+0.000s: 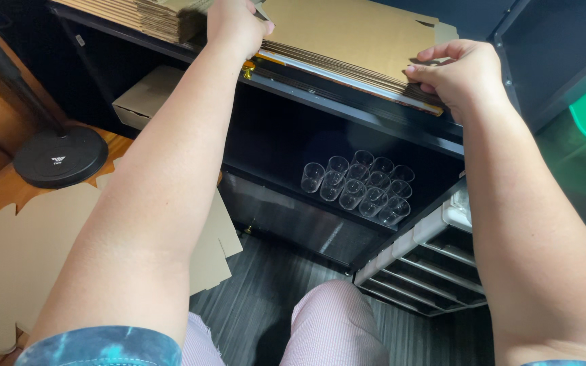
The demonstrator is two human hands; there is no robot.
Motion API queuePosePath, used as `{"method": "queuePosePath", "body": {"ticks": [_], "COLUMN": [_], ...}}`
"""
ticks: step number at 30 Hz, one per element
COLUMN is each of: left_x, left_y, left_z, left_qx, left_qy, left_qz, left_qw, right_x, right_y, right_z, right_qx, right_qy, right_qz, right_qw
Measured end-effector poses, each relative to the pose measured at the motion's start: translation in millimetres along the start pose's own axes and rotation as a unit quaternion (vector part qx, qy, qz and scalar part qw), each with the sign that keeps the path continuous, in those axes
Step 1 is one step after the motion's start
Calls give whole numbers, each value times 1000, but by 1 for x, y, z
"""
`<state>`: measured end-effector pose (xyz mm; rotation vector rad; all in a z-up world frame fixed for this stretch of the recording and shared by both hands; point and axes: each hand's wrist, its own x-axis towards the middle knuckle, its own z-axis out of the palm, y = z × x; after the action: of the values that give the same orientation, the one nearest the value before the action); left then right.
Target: The person picks up cardboard sheets one at a time and unfolds them before placing them on a shelf.
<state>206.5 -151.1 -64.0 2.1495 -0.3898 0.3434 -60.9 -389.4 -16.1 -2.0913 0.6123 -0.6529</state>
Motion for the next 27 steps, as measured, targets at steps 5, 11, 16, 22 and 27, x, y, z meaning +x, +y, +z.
{"method": "queuePosePath", "body": {"ticks": [5, 11, 16, 22, 27], "left_x": [-1, 0, 1, -4, -26], "left_y": [4, 4, 4, 10, 10], "left_z": [-2, -2, 0, -2, -17], "left_qx": [-20, -39, -42, -31, -52], "left_qy": [-11, -12, 0, -5, 125], "left_qz": [-38, -60, -86, -100, 0], "left_qw": [999, 997, 995, 995, 991], "right_x": [10, 8, 13, 1, 14], "right_y": [10, 7, 13, -1, 11], "right_z": [2, 1, 2, -4, -9], "right_qx": [22, 9, 34, -120, -120], "right_qy": [9, 27, 24, 43, 129], "right_qz": [4, 20, 1, -3, -122], "right_qw": [1000, 999, 999, 992, 977]}}
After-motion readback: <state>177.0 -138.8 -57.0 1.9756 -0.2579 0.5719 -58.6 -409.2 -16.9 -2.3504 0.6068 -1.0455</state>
